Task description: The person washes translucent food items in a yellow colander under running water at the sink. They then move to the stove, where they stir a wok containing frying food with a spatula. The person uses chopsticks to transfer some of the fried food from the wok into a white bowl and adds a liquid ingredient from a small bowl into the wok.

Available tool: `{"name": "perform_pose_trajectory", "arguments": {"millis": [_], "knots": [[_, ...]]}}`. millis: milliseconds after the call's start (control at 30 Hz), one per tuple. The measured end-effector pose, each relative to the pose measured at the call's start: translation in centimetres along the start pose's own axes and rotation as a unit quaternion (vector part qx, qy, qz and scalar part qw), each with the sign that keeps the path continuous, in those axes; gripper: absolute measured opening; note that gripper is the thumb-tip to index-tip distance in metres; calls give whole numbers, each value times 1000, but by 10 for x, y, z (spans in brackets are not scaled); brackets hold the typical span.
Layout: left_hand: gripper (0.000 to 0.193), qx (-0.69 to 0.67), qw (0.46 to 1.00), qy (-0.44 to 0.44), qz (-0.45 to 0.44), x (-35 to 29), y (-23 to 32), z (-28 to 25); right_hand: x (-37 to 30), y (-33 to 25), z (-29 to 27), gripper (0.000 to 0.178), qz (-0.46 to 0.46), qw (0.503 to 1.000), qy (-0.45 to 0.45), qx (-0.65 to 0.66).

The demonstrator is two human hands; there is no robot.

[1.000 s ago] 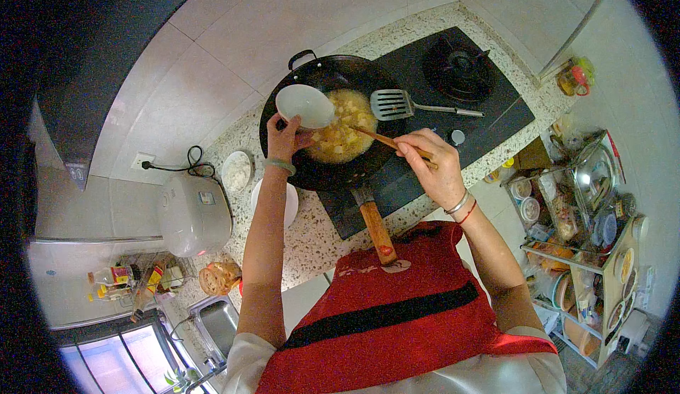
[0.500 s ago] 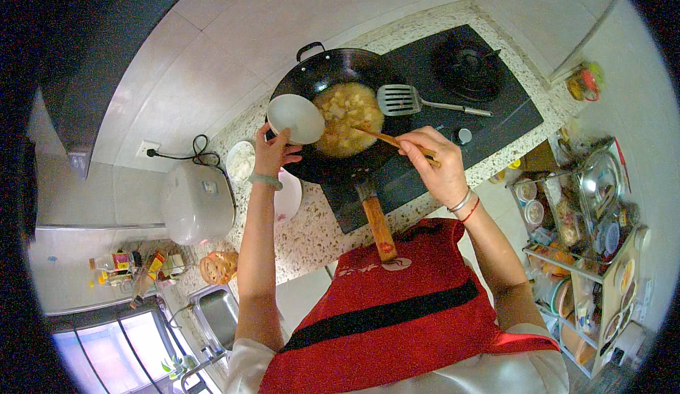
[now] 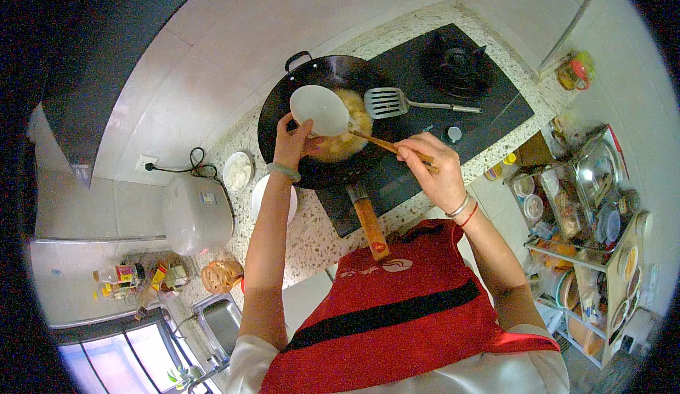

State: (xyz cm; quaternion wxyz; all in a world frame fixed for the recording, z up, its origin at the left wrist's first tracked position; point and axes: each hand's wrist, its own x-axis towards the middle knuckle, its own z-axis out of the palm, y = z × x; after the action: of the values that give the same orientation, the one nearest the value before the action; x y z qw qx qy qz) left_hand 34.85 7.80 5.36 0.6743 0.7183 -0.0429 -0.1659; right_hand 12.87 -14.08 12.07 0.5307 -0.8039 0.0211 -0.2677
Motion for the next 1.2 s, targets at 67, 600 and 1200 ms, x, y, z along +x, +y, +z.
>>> {"name": "perform_pose_trajectory", "arguments": {"millis": [67,600,1200], "knots": [[63,76,993,42,80,29,-37,-24,-2,-5,4,11,-6,1000,-6,16],[64,-22,996,78,-40,1,23,-60,-14,-3,-7,12,-10,1000,-14,6],[64,29,999,-14,-19,-14,28,-10,-24,-3,-21,10,15,1000,7,17]]}}
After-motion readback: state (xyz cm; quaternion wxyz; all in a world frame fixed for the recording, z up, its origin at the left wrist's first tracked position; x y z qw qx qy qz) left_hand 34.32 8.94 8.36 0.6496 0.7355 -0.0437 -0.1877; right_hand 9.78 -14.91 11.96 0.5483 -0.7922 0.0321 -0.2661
